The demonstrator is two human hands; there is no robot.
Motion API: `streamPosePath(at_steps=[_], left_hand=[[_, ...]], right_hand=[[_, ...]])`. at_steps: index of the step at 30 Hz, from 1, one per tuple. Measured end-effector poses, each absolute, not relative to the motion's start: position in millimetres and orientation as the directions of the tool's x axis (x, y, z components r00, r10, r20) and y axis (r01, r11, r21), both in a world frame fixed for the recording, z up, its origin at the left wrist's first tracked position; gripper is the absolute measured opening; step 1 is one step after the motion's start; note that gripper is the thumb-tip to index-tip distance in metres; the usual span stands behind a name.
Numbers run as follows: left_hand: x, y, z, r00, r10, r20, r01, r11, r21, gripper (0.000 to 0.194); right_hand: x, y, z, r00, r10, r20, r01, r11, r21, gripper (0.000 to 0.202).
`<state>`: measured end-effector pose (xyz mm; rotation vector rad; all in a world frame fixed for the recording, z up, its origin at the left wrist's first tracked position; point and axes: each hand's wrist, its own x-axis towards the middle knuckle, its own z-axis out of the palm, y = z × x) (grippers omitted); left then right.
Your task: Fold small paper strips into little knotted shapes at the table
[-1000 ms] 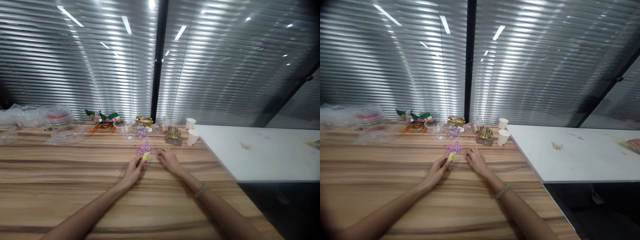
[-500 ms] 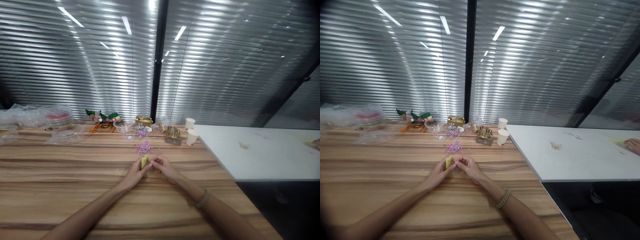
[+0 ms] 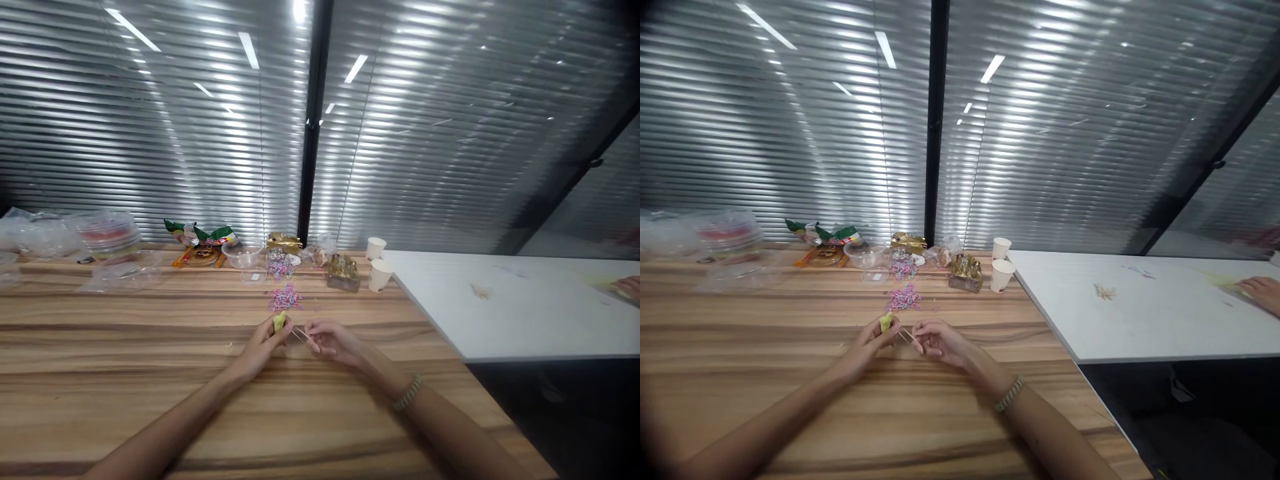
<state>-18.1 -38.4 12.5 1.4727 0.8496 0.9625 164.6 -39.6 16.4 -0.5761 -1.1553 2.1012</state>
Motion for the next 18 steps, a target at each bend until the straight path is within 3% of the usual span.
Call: streamPosePath(at_steps=[4,8,14,18], left_hand=[[-13,-40,8,0.485,0.874,-0.020,-0.105,0.081,0.991,0.031],[-10,-42,6,0.551,0.833,-0.044,-0.154,0.154,0.976,0.031],[-11,-39,3,0.629,0.771,-0.104,-0.257,0.332,0.907,0.033],[-11,-37,1,0.650,0.758,-0.050,-0.269,0.291,0.918,0.036]], right_hand=[[170,-36,14,-0.724,0.686,-0.078,-0.223,-0.339,-0.914,0.010],[169,-39,11,-0.755,0.652,-0.074,-0.132,-0.262,-0.956,0.015],[172,-41,18,-0.633,0.774,0.000,0.102,0.083,-0.991,0.037],[180,-38,24,-0.485,0.863,0.142,0.359,0.345,-0.867,0.041]])
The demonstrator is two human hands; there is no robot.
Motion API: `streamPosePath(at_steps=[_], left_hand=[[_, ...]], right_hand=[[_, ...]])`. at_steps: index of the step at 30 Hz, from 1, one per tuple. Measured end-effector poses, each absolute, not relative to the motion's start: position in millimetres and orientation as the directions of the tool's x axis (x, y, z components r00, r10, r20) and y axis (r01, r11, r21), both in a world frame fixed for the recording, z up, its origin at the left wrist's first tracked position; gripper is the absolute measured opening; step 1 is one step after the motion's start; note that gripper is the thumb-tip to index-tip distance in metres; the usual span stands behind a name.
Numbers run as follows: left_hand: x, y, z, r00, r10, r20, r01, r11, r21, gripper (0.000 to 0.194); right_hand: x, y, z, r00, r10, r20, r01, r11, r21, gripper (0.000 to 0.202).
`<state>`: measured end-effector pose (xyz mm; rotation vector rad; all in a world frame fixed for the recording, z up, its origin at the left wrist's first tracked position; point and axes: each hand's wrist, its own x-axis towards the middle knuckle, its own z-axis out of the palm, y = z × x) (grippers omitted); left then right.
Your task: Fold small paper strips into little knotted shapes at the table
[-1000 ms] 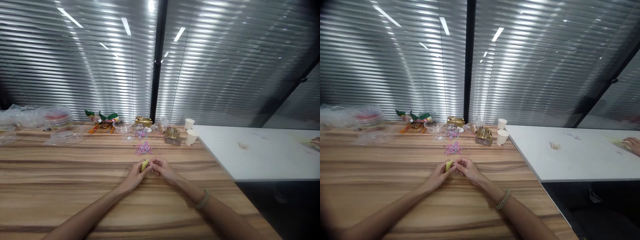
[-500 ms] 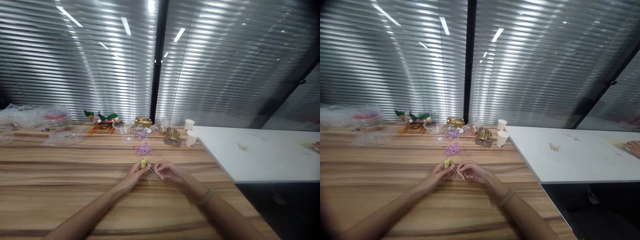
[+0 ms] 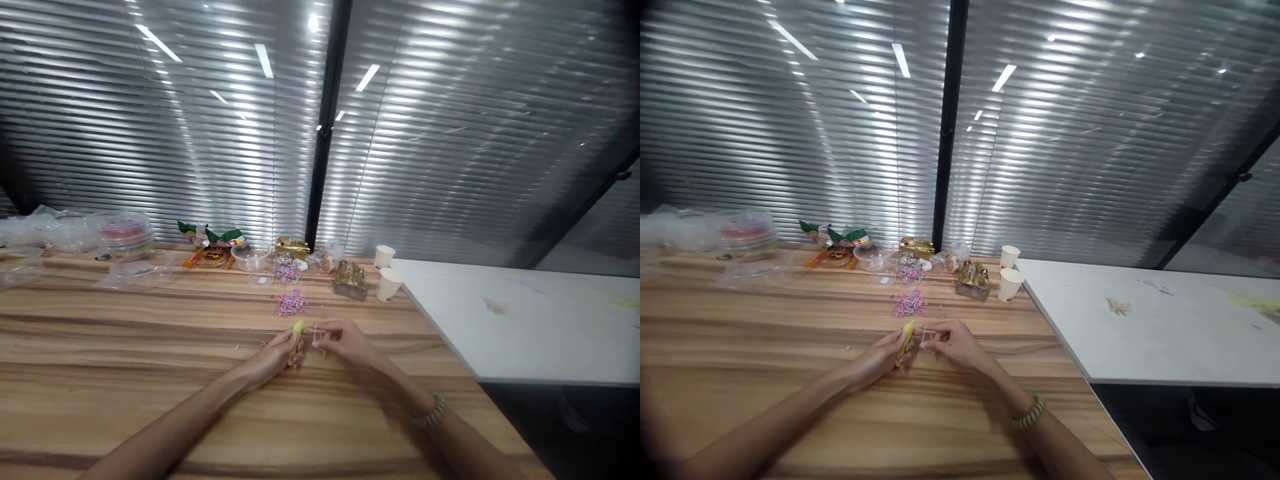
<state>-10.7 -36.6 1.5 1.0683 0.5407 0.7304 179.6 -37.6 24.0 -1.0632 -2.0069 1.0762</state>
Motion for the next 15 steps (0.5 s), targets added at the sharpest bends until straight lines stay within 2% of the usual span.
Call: streamPosePath(at_steps=[4,8,11,15], left_hand=[[-12.0,-37.0,4.1,0.625,0.780,-0.020,-0.054,0.069,0.996,0.040],[-14.1,-36.7,6.2,0.635,0.773,0.008,0.106,-0.097,0.990,0.044],[-15.4,-36.5,5.7,0.630,0.775,0.036,0.157,-0.173,0.972,0.042],[-17.5,-38.1,7.8,0.632,0.765,0.125,0.210,-0.324,0.923,0.037]], right_hand=[[182.6,-34.8,20.6,-0.399,0.875,0.273,0.563,0.469,-0.681,0.042],[179.1,-38.8,17.8,-0.444,0.823,0.354,0.632,0.568,-0.527,0.037],[176.4,-42.0,18.3,-0.474,0.808,0.351,0.628,0.589,-0.509,0.036],[175.4,-43.0,20.7,-0.503,0.813,0.294,0.586,0.570,-0.575,0.031]])
